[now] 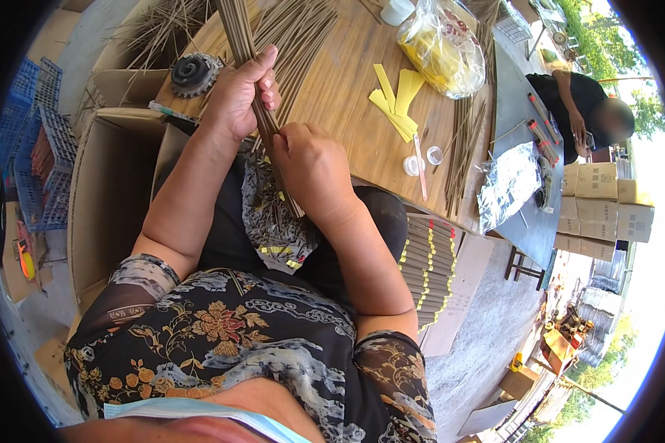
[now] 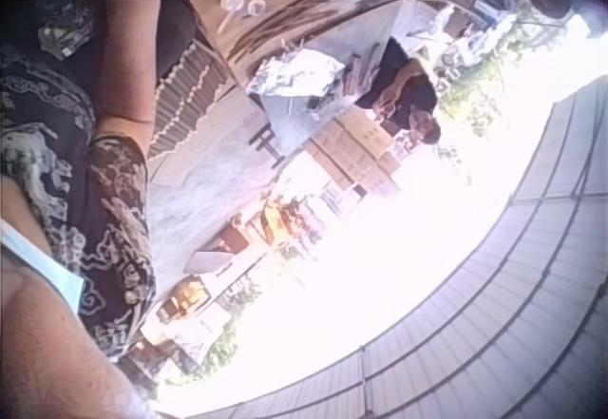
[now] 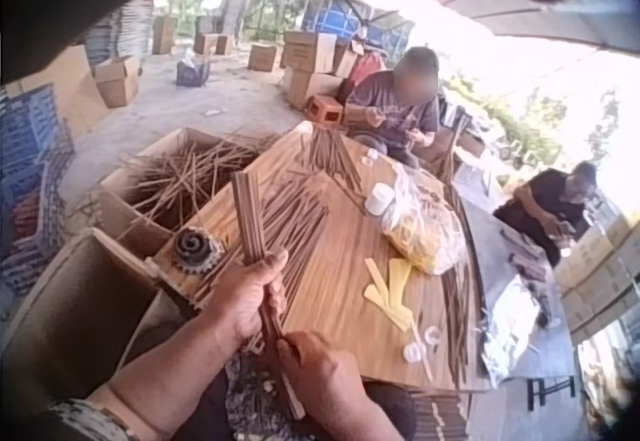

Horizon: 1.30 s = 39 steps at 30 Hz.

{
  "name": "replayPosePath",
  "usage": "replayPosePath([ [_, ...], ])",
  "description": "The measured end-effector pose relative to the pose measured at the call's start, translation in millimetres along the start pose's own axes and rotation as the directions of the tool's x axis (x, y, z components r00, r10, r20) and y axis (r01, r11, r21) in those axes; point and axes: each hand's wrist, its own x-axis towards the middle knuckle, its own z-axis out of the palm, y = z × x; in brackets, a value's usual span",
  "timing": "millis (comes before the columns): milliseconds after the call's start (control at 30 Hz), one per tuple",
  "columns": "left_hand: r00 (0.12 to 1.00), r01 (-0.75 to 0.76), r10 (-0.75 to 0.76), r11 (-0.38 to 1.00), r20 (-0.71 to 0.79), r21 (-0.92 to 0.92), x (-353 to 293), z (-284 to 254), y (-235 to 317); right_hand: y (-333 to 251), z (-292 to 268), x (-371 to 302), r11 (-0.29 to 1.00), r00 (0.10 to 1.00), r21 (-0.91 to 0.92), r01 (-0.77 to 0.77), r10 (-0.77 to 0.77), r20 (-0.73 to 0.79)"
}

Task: The person gathers thin wooden sticks into bundles, wraps the ends with yellow tape, and applies glue with a small stick to secure the tape. The person repeats this process for multiple bundles and places the finished bundles on the table.

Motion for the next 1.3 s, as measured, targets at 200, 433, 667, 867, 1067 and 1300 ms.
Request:
replayPosePath([
  [200,0.994,-0.044,0.037,0.997,-0.105,-0.064,8,-6,9,-6,-7,-4,0.992,0.998,-0.123,0.015,-0.008,0.054],
  [433,0.966,-0.231,0.201,0.952,-0.160,-0.199,24,-34,42,-13,-64,-45,0.999,0.978,-0.038,0.034,-0.025,0.207],
  [667,0.985,-0.173,0.172,0.939,-0.032,-0.296,26,-46,56,18,-87,-40,0.809,0.819,0.153,-0.568,0.537,0.201],
  [867,0.981,0.040,0.013,0.962,0.193,-0.270,21,-28,32,93,-5,47,0.735,0.850,0.432,-0.522,0.490,0.193],
  [1067,0.972,0.115,-0.056,0.961,0.230,-0.250,16,-23,26,77,20,72,0.886,0.968,0.396,-0.242,0.248,0.038],
  [1300,0.976,0.075,-0.041,0.985,0.212,-0.154,5,-9,18,-1,21,15,0.531,0.737,0.579,-0.619,0.135,0.663],
])
